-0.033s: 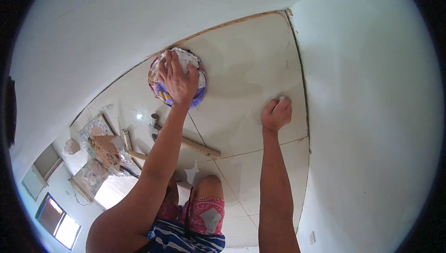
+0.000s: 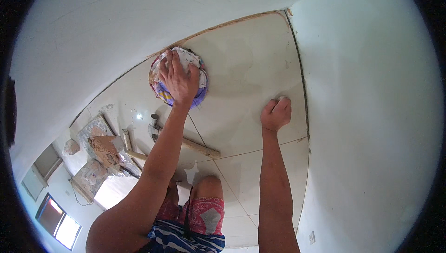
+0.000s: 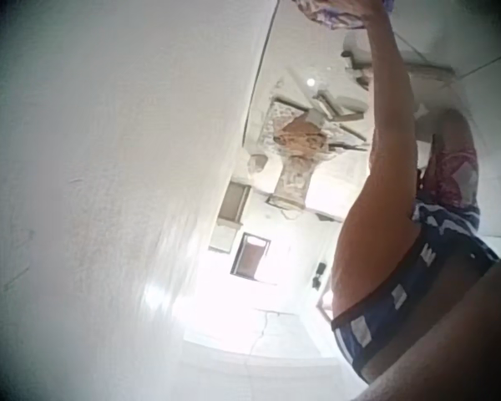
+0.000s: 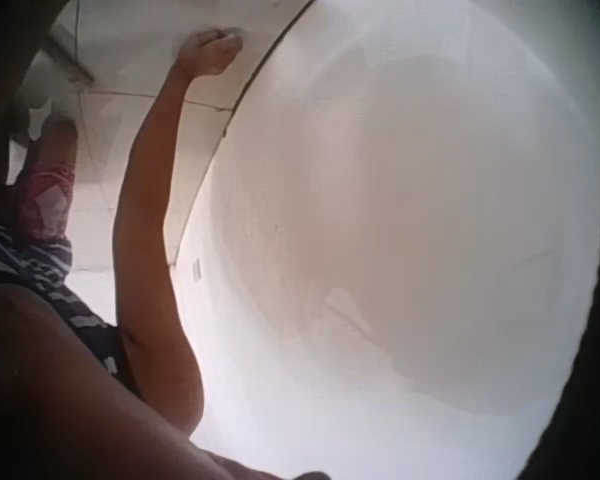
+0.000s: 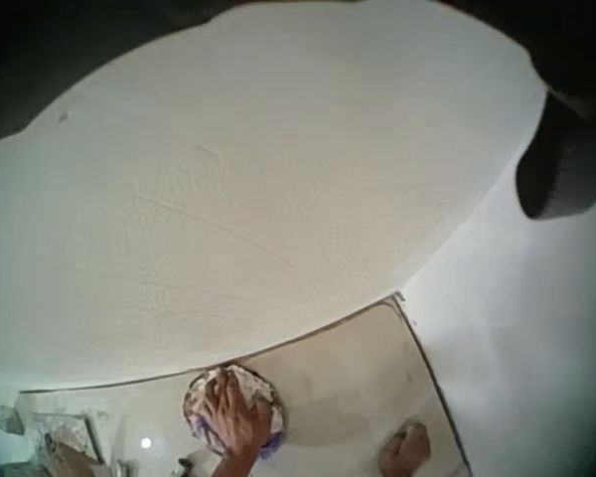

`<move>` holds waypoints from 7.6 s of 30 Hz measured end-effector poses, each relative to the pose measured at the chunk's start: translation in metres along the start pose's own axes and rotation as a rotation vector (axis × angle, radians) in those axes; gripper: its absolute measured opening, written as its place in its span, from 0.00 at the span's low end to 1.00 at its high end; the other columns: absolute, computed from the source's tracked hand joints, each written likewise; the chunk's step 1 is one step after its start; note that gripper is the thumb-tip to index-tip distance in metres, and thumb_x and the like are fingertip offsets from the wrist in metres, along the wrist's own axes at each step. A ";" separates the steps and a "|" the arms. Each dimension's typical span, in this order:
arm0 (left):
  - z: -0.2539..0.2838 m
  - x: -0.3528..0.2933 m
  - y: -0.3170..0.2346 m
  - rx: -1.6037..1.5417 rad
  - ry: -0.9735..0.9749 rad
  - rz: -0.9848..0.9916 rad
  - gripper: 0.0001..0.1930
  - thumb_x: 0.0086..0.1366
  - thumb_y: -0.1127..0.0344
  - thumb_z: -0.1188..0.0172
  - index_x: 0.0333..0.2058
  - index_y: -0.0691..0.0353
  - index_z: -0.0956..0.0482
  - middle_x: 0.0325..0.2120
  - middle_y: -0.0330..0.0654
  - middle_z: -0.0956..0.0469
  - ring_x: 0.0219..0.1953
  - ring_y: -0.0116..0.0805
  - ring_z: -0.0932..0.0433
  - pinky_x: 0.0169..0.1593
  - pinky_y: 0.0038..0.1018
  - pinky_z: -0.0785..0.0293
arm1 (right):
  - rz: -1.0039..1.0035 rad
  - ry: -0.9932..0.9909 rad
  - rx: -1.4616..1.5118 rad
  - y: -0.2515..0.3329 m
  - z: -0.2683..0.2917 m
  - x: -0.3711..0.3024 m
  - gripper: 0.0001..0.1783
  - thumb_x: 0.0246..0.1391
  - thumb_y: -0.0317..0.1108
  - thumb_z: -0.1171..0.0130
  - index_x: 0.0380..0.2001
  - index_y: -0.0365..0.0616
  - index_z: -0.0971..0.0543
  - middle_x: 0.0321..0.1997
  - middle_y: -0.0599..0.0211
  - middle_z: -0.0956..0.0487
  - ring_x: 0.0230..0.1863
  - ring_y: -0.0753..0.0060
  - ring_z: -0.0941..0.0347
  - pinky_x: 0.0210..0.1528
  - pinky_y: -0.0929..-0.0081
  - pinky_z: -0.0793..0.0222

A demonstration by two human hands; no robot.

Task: Repairing and sealing gaps in floor tiles using putty, a brush, and a cloth.

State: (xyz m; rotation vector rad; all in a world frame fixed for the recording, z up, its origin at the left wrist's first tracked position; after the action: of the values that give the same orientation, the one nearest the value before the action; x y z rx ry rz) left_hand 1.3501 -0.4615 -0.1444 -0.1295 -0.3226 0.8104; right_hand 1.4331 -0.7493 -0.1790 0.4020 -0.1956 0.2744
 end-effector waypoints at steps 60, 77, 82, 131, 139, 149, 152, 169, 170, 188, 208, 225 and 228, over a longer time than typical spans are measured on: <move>-0.074 0.000 -0.130 -0.255 -0.037 -0.047 0.26 0.52 0.63 0.44 0.49 0.71 0.30 0.56 0.59 0.37 0.56 0.56 0.39 0.57 0.48 0.43 | -0.072 0.102 0.036 0.024 -0.035 -0.049 0.09 0.44 0.33 0.52 0.28 0.40 0.34 0.27 0.54 0.32 0.28 0.46 0.33 0.29 0.53 0.34; -0.100 -0.002 -0.133 -0.420 -0.083 -0.060 0.17 0.53 0.74 0.48 0.44 0.70 0.27 0.50 0.55 0.28 0.53 0.53 0.34 0.57 0.47 0.42 | -0.063 0.096 0.031 0.037 -0.056 -0.078 0.09 0.40 0.29 0.49 0.27 0.40 0.35 0.26 0.55 0.33 0.25 0.47 0.33 0.25 0.55 0.35; -0.104 -0.005 -0.131 -0.538 -0.071 -0.071 0.19 0.53 0.76 0.48 0.46 0.69 0.27 0.50 0.53 0.27 0.52 0.52 0.33 0.57 0.46 0.42 | -0.069 0.112 0.051 0.038 -0.060 -0.083 0.10 0.40 0.29 0.49 0.28 0.39 0.34 0.27 0.54 0.32 0.27 0.47 0.32 0.26 0.55 0.34; -0.042 -0.014 -0.096 -2.027 0.840 0.538 0.20 0.56 0.84 0.55 0.47 0.65 0.26 0.40 0.42 0.23 0.40 0.30 0.23 0.47 0.26 0.28 | -0.094 0.090 0.043 0.027 -0.056 -0.074 0.09 0.41 0.31 0.49 0.27 0.40 0.33 0.29 0.54 0.30 0.29 0.46 0.31 0.29 0.54 0.33; -0.040 -0.013 -0.079 -0.734 0.122 -0.142 0.21 0.53 0.83 0.48 0.45 0.60 0.23 0.37 0.47 0.26 0.42 0.43 0.28 0.43 0.33 0.29 | -0.103 0.065 0.039 0.019 -0.046 -0.063 0.09 0.41 0.31 0.49 0.26 0.42 0.35 0.28 0.56 0.32 0.29 0.47 0.32 0.29 0.54 0.34; -0.048 -0.046 -0.122 -0.425 0.290 -0.494 0.28 0.49 0.68 0.41 0.52 0.64 0.30 0.54 0.52 0.39 0.57 0.53 0.42 0.60 0.47 0.45 | -0.113 0.102 0.038 0.016 -0.046 -0.059 0.08 0.42 0.31 0.49 0.27 0.41 0.35 0.28 0.56 0.31 0.28 0.47 0.32 0.29 0.55 0.34; -0.046 -0.048 -0.120 -0.397 0.350 -0.502 0.29 0.49 0.67 0.42 0.53 0.67 0.32 0.57 0.54 0.42 0.58 0.54 0.43 0.61 0.48 0.45 | -0.114 0.110 0.036 0.018 -0.044 -0.056 0.08 0.42 0.30 0.49 0.27 0.41 0.35 0.27 0.56 0.31 0.28 0.47 0.32 0.29 0.55 0.34; -0.086 0.036 -0.172 -0.437 0.275 -0.545 0.25 0.49 0.72 0.44 0.50 0.60 0.28 0.57 0.50 0.38 0.58 0.52 0.42 0.61 0.42 0.41 | -0.091 0.102 0.036 0.011 -0.034 -0.040 0.08 0.41 0.29 0.50 0.27 0.40 0.35 0.27 0.56 0.32 0.27 0.49 0.33 0.27 0.55 0.35; -0.087 0.037 -0.175 -0.434 0.274 -0.544 0.25 0.49 0.72 0.44 0.50 0.60 0.28 0.57 0.50 0.38 0.58 0.52 0.42 0.61 0.42 0.41 | -0.080 0.090 0.044 0.013 -0.033 -0.039 0.08 0.41 0.29 0.50 0.27 0.41 0.36 0.26 0.56 0.33 0.27 0.49 0.33 0.26 0.55 0.35; -0.066 0.032 -0.186 -1.051 0.147 -0.153 0.20 0.46 0.77 0.45 0.41 0.60 0.27 0.49 0.47 0.26 0.52 0.51 0.33 0.56 0.38 0.36 | -0.095 0.113 0.024 0.006 -0.022 -0.025 0.09 0.41 0.30 0.49 0.27 0.40 0.35 0.28 0.55 0.32 0.28 0.47 0.32 0.28 0.53 0.34; -0.077 0.056 -0.213 -0.766 0.347 -0.339 0.18 0.44 0.75 0.46 0.39 0.62 0.28 0.40 0.47 0.26 0.47 0.51 0.34 0.51 0.41 0.36 | -0.081 0.090 0.025 0.007 -0.021 -0.021 0.09 0.40 0.30 0.49 0.28 0.41 0.34 0.26 0.57 0.32 0.27 0.48 0.33 0.27 0.55 0.35; 0.087 -0.056 -0.053 -1.089 0.829 -0.365 0.18 0.42 0.78 0.43 0.37 0.63 0.25 0.36 0.44 0.24 0.42 0.45 0.29 0.49 0.33 0.32 | -0.066 0.050 -0.023 0.000 -0.016 -0.022 0.08 0.45 0.31 0.48 0.30 0.42 0.32 0.30 0.56 0.28 0.32 0.46 0.30 0.30 0.52 0.34; 0.119 -0.101 0.036 -1.058 0.847 -0.140 0.20 0.43 0.78 0.45 0.40 0.65 0.26 0.38 0.42 0.24 0.43 0.40 0.28 0.48 0.32 0.32 | -0.103 0.070 -0.016 0.003 -0.021 -0.022 0.07 0.47 0.32 0.50 0.30 0.41 0.32 0.29 0.55 0.28 0.32 0.47 0.30 0.31 0.52 0.34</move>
State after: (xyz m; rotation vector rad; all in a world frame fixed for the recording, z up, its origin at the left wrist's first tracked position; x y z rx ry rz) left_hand 1.2203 -0.5112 -0.0640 -1.3817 0.0804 0.3168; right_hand 1.4143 -0.7431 -0.2025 0.3845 -0.1077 0.1856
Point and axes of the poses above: each hand's wrist, its own x-axis towards the middle knuckle, its own z-axis out of the back of the hand, y = z × x, the point moved 4 cm from there along x, towards the middle knuckle
